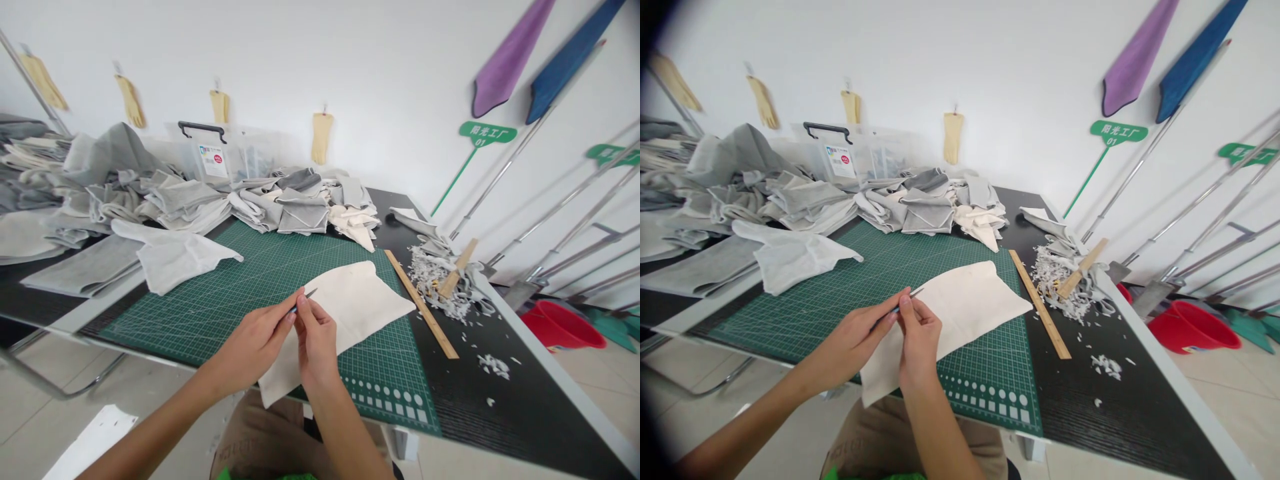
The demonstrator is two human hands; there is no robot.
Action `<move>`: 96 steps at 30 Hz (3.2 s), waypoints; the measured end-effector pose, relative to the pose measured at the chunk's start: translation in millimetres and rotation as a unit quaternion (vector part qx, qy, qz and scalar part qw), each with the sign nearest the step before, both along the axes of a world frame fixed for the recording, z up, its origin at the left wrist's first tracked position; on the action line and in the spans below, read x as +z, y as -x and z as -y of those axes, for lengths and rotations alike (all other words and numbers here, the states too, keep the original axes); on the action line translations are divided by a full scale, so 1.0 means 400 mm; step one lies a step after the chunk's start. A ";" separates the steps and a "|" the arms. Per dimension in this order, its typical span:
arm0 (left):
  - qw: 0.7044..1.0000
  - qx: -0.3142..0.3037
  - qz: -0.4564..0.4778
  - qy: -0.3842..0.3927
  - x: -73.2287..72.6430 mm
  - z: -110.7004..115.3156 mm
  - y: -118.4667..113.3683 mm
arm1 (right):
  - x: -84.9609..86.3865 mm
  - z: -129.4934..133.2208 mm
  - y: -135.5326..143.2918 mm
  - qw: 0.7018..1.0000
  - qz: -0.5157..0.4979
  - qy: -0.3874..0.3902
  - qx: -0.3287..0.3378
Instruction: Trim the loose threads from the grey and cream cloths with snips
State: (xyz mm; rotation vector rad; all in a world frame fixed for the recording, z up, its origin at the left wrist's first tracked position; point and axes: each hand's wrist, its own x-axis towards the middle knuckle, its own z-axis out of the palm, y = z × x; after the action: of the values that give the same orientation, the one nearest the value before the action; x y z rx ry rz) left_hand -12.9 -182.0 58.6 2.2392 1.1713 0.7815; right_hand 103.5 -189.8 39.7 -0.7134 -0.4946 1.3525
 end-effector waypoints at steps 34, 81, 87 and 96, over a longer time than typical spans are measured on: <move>0.996 -0.076 0.000 -0.035 0.003 -0.125 -0.149 | -0.016 -0.087 -0.130 0.996 0.011 0.004 -0.094; 0.994 -0.109 0.023 0.000 -0.007 -0.110 -0.159 | -0.027 -0.056 -0.157 0.996 0.026 0.014 -0.081; 0.992 -0.116 0.051 0.013 -0.003 -0.151 -0.171 | -0.010 -0.090 -0.177 0.995 0.061 -0.008 -0.077; 0.980 -0.144 0.123 0.060 -0.031 -0.204 -0.196 | -0.017 -0.121 -0.217 0.988 0.131 -0.046 -0.067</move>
State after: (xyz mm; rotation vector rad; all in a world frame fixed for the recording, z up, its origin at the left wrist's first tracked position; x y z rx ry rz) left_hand 65.3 -100.5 46.2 2.0800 0.7388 0.8164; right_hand 190.2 -141.5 33.0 -0.8391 -0.7017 1.1088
